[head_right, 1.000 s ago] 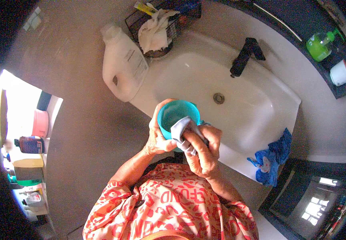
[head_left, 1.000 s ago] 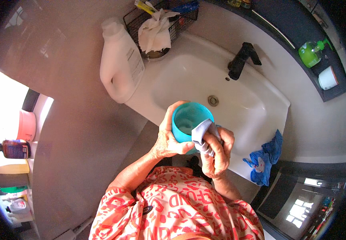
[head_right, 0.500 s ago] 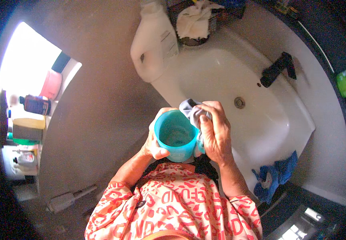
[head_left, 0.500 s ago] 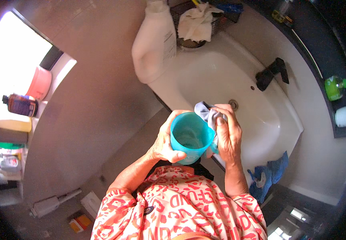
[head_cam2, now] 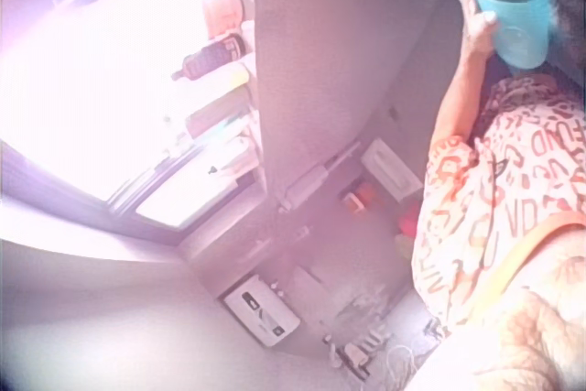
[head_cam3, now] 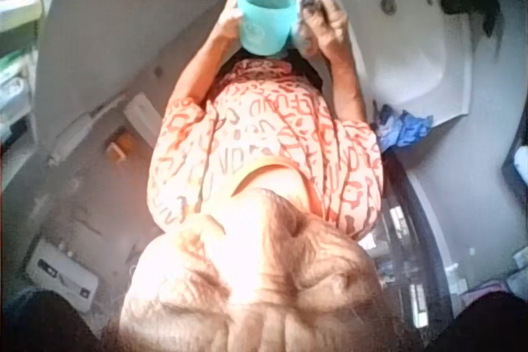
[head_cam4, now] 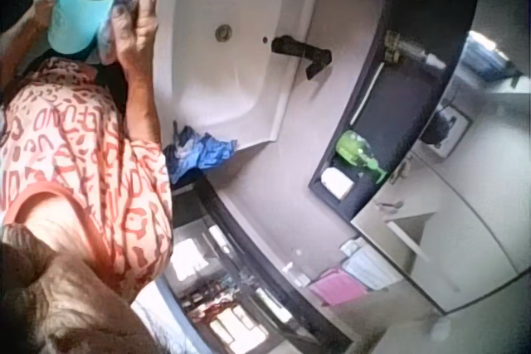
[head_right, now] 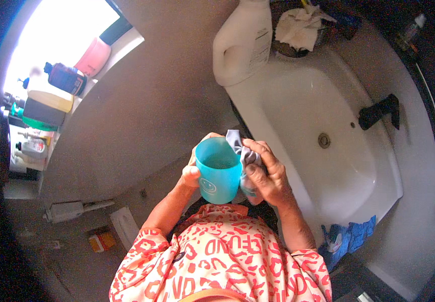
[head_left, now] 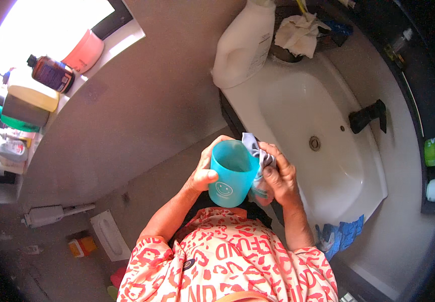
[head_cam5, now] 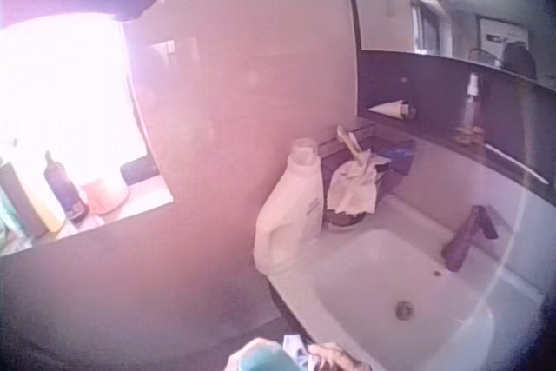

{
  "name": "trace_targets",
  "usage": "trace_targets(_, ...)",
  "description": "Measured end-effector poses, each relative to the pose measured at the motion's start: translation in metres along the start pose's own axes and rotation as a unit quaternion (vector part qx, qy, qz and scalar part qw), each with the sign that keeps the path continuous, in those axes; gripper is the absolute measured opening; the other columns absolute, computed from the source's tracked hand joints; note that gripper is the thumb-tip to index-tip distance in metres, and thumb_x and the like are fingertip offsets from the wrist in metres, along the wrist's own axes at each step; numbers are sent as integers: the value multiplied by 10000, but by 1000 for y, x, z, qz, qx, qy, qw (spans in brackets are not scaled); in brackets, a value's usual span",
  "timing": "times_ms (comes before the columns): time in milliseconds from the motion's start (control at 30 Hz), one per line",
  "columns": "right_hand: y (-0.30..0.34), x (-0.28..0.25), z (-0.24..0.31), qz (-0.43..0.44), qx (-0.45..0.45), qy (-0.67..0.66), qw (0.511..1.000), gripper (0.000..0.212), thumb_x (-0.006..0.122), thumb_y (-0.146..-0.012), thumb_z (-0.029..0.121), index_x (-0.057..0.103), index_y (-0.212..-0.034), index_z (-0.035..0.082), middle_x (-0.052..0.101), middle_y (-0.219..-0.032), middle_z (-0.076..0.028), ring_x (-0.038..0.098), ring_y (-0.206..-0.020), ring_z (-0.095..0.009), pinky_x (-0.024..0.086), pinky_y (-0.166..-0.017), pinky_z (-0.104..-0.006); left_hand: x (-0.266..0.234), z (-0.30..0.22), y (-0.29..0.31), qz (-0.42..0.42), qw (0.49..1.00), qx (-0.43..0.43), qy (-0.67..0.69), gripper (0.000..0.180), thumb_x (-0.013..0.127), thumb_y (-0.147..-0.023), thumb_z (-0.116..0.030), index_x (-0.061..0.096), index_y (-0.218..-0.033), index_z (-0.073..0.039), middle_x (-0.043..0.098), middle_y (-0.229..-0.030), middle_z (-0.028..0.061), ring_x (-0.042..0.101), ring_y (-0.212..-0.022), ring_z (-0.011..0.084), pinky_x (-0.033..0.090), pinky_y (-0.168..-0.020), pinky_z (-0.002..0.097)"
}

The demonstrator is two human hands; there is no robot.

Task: The person wipes a green soap dispenser, a white jar with a wooden lid, a clear spray bottle, and a blue cup with a cloth. The person handles each item individually, wiping the exterior surfaces and placing them back on the bathroom counter.

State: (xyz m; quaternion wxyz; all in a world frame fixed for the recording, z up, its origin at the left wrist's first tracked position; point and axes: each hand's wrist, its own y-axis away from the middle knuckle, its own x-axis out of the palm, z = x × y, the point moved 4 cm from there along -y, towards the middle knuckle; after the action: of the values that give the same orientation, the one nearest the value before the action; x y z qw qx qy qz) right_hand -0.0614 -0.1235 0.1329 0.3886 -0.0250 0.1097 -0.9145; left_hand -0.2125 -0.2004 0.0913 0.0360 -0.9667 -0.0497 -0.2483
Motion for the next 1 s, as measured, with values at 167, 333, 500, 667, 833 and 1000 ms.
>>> trace_targets(167, 2, 6, -6, -107, -3, 36, 994, 282, 566, -858, 127, 545, -1128, 45, 587, -893, -40, 540, -788, -111, 445, -723, -244, 1, -5, 7, -36, 999, 16, -35, 866, 632, -632, -551, 395, -1247, 11, 521, -1106, 119, 502, -1038, 192, 404, -897, 335)
trace_targets(333, -10, 9, -12, -158, 21, 33, 987, 265, 593, -851, 154, 564, -1076, 16, 605, -826, -17, 535, -749, -75, 453, -664, -237, 9, -10, 26, -192, 973, 30, -121, 950, 727, -677, -320, 147, -1394, -92, 402, -1263, 164, 460, -1122, 274, 388, -950, 392)
trace_targets(500, -14, 7, -19, -102, 84, -74, 988, 281, 586, -863, 218, 584, -1050, 9, 607, -823, -3, 535, -748, -77, 449, -667, -230, 19, -15, 32, -204, 962, 23, -181, 989, 808, -588, -272, 226, -1366, -85, 460, -1222, 145, 475, -1119, 248, 410, -938, 390)
trace_targets(667, -27, -18, -10, -208, 3, -86, 974, 251, 522, -895, 182, 577, -1065, 6, 604, -892, -16, 540, -802, -97, 442, -742, -240, 18, 1, 32, -151, 988, 7, 11, 1040, 792, -531, -388, 248, -1366, -89, 484, -1204, 115, 497, -1098, 234, 415, -936, 389)
trace_targets(833, -3, 26, 5, -47, -149, 130, 979, 340, 489, -880, 160, 506, -1201, 48, 432, -1255, -142, 428, -1095, -244, 341, -929, -355, 31, 9, 21, -161, 972, 51, 164, 942, 715, -594, -355, 246, -1365, -85, 472, -1208, 111, 503, -1074, 237, 434, -916, 384)
trace_targets(1000, 16, 26, 12, 38, -211, 202, 956, 384, 463, -900, 249, 487, -1234, 62, 426, -1295, -124, 354, -1203, -299, 208, -1011, -436, 36, 16, 23, -152, 958, 55, 238, 872, 668, -612, -370, 282, -1339, -81, 473, -1196, 109, 501, -1066, 237, 438, -912, 381)
